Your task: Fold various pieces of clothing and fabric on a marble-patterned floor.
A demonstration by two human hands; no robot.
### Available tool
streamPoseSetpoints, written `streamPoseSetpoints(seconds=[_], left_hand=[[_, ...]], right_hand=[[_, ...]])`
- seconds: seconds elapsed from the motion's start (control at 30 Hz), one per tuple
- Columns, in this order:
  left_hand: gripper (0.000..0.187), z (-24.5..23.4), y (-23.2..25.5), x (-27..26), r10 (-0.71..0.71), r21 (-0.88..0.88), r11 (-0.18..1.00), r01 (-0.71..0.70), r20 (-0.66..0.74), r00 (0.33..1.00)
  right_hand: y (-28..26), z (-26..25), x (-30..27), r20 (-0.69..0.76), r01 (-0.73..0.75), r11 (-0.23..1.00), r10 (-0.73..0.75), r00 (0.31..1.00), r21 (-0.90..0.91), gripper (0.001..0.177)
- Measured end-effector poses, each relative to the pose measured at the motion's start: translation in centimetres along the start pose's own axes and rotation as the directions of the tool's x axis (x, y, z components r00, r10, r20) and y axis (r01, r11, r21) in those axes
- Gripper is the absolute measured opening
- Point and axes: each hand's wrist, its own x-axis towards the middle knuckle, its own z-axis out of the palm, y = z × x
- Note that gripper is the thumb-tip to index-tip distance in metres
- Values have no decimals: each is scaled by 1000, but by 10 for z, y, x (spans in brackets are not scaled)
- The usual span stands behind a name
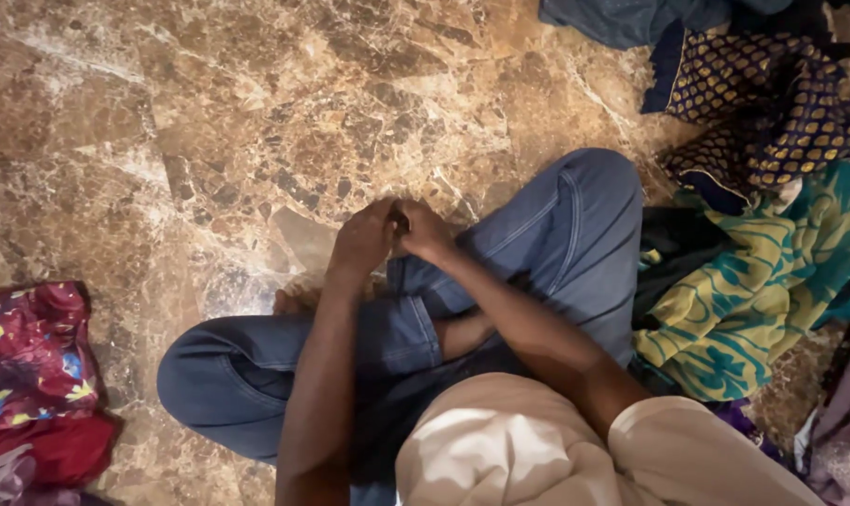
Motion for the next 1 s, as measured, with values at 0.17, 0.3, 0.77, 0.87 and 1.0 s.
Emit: streamPoseSetpoints(seconds=[0.17,0.3,0.77,0.87,1.0], left_hand=[[35,-5,5,2,-97,-4,995,99,160,982],[40,-2,0,1,12,-22,1000,-11,74,997],[43,-4,-1,2,47,-12,999,-47,56,997],[44,-10,8,2,-36,23,999,34,97,995],[56,-7,-1,-2,-67,19,998,65,91,994]], right_hand=[[-1,1,-1,8,-72,997,72,997,6,37],[14,10,-2,-26,-35,999,34,999,-33,30],[1,4,-1,-32,-56,997,54,998,-58,26],[11,5,5,-21,-14,1000,14,1000,-16,27],[-23,-38,30,-106,-37,983,57,993,181,40]])
